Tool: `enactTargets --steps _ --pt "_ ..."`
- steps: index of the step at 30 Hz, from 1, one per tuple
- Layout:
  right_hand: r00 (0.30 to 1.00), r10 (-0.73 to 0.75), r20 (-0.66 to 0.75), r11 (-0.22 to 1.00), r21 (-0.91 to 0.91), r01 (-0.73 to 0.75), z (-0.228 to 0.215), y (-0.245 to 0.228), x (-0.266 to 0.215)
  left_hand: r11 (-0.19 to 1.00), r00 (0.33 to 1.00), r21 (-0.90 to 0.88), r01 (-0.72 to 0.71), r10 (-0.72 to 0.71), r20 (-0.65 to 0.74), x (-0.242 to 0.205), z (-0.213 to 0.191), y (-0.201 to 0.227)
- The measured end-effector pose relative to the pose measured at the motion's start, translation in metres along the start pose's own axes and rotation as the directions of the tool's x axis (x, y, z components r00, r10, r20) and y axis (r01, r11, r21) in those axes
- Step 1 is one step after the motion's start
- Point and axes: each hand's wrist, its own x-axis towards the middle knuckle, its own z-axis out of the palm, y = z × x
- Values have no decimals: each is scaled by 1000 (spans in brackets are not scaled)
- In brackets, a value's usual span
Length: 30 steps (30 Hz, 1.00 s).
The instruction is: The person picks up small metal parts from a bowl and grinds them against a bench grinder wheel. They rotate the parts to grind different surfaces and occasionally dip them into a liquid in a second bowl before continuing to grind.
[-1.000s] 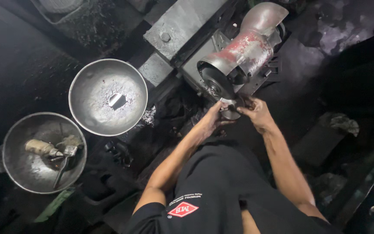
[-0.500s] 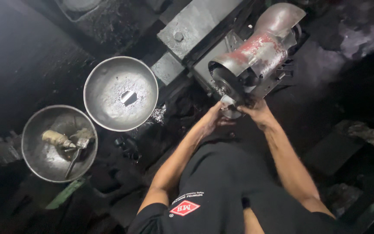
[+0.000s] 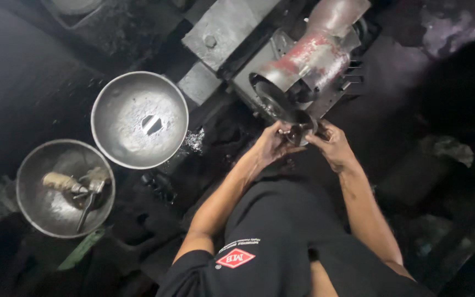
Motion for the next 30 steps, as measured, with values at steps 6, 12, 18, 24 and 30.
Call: enactTargets --steps 6,12,18,24,30 --pt "994 -92 -60 957 -281 72 12 17 36 997 998 -25 -69 69 -10 2 -15 13" --pt "994 -109 5 975 -194 108 15 39 59 990 989 -17 -140 139 -41 1 -27 10" --pt "1000 -21 -14 992 -125 19 9 54 36 987 992 118 -106 113 -50 13 -46 -8" --pt "993 -114 -9 982 -149 111 5 24 35 990 992 120 -69 80 -95 22 -33 3" --pt "991 -131 19 981 -142 132 19 36 56 988 984 41 -152 155 -88 6 -24 16"
